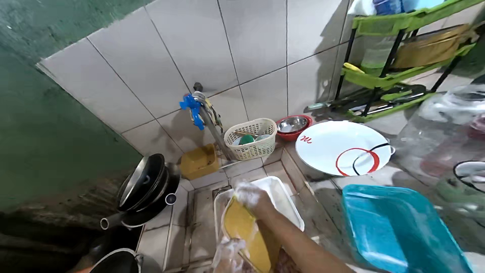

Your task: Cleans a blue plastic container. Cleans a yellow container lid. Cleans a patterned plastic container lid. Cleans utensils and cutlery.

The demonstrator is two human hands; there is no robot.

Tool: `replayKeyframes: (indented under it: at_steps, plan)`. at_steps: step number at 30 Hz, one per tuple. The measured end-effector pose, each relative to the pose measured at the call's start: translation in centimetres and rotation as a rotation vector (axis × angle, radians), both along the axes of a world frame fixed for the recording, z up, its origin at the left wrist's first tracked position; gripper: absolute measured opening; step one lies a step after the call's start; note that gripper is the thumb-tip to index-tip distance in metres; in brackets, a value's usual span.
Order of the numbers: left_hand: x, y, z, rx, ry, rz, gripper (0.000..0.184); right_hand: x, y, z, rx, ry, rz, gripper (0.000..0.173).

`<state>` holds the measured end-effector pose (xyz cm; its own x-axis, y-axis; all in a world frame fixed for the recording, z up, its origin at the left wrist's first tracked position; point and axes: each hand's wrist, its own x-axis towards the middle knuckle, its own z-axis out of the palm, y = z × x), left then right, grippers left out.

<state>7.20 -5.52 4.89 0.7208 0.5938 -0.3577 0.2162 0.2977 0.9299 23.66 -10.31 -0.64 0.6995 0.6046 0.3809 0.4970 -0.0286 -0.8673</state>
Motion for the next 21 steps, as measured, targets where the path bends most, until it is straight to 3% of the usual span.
replayKeyframes:
  at_steps: [1,3,7,10,13,16,19,21]
  plan:
    - [0.2,0.0,-0.9,-0.016,-0.021,0.009,0.023,0.7,-0.3,0.5,-0.059,0.122,-0.037,0.030]
    - [1.0,-0.1,-1.0,-0.053,-0.051,0.037,0.028,0.0,-0.4,1.4,-0.054,0.152,-0.035,0.028]
    - [0.0,1.1,-1.8,-0.055,-0.181,-0.073,0.026,-4.9,0.0,2.1,0.182,-0.271,0.101,0.025]
    - [0.2,0.5,-1.9,0.108,-0.103,-0.068,0.020,-2.3,-0.3,1.4,0.201,-0.370,0.094,0.019]
    - [0.2,-0.5,-2.1,0.117,-0.143,-0.075,0.023,1.1,-1.7,1.9,-0.031,-0.127,0.000,0.022]
    - [0.4,-0.6,-2.0,0.086,-0.156,-0.051,0.024,-0.3,-1.7,3.0,-0.194,-0.094,-0.009,0.028]
    - [-0.1,0.2,-2.2,-0.029,-0.205,-0.040,0.026,-5.0,-1.1,2.1,0.113,-0.370,0.053,0.023]
    - [-0.6,0.6,-2.6,-0.115,-0.248,-0.031,0.029,-5.2,-0.6,2.1,0.225,-0.522,0.105,0.021]
